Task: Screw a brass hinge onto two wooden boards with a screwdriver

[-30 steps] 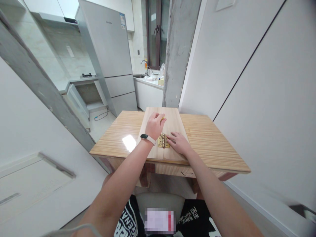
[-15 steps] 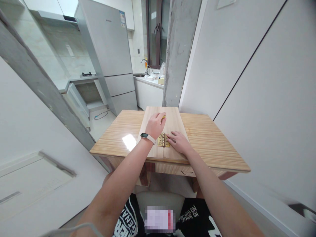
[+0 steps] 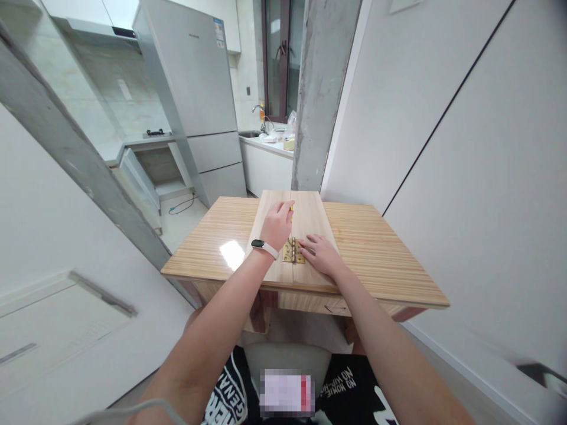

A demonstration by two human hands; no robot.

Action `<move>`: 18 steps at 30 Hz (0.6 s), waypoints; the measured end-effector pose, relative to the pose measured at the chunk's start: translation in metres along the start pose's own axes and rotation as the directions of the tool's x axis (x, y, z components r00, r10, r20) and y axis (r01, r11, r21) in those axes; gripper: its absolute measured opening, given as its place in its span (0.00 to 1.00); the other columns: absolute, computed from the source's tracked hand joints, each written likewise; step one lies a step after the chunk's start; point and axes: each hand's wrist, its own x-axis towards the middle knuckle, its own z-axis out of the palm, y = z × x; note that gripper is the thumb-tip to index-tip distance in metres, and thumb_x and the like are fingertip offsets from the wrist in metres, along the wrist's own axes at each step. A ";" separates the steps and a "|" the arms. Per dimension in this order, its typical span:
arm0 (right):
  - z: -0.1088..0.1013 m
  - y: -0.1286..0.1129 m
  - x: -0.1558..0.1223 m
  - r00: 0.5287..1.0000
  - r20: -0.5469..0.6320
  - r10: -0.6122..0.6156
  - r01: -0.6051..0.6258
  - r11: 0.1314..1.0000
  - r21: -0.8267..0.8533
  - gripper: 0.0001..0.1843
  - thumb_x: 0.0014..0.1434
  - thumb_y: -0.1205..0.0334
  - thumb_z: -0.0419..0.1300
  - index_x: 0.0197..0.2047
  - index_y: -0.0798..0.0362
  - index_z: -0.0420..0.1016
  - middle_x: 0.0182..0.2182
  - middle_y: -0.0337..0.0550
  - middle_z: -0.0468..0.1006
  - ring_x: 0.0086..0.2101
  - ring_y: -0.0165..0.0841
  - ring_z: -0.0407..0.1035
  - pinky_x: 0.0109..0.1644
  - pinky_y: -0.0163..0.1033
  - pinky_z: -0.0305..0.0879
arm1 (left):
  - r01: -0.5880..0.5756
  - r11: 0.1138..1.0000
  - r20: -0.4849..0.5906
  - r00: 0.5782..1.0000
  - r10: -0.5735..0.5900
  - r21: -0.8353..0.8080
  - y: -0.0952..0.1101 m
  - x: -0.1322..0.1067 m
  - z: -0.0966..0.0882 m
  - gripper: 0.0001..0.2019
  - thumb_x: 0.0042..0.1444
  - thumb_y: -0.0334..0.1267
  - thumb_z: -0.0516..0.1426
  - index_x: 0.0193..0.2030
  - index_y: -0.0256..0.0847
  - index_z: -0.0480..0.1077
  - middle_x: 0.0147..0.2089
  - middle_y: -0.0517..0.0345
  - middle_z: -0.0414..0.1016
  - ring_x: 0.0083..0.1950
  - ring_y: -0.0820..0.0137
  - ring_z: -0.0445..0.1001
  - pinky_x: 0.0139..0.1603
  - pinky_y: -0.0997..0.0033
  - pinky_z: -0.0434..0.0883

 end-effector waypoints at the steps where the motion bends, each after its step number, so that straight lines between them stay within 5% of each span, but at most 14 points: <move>1: 0.000 0.000 0.000 1.000 0.002 0.001 -0.001 1.000 0.001 0.23 0.73 0.45 0.52 0.64 0.41 0.77 0.63 0.50 0.72 0.61 0.43 0.64 0.67 0.50 0.58 | -0.011 1.000 0.001 1.000 0.011 -0.008 0.000 0.000 0.000 0.15 0.71 0.30 0.52 0.60 0.40 0.72 0.52 0.47 0.76 0.53 0.62 0.75 0.59 0.60 0.72; 9: -0.001 -0.002 0.000 1.000 -0.001 -0.001 0.001 1.000 0.001 0.23 0.73 0.46 0.52 0.64 0.41 0.77 0.61 0.50 0.73 0.60 0.43 0.65 0.66 0.50 0.59 | -0.016 1.000 -0.007 1.000 0.016 0.017 0.001 0.003 0.001 0.11 0.67 0.38 0.60 0.54 0.42 0.76 0.49 0.50 0.73 0.52 0.62 0.74 0.58 0.60 0.72; 18: 0.000 -0.001 0.000 1.000 0.003 0.006 -0.006 1.000 0.001 0.23 0.73 0.45 0.52 0.64 0.41 0.77 0.62 0.49 0.73 0.61 0.43 0.64 0.67 0.50 0.58 | 0.031 0.999 0.009 0.999 -0.031 0.010 0.003 0.002 -0.001 0.12 0.69 0.32 0.56 0.56 0.42 0.73 0.49 0.50 0.73 0.50 0.62 0.75 0.56 0.60 0.73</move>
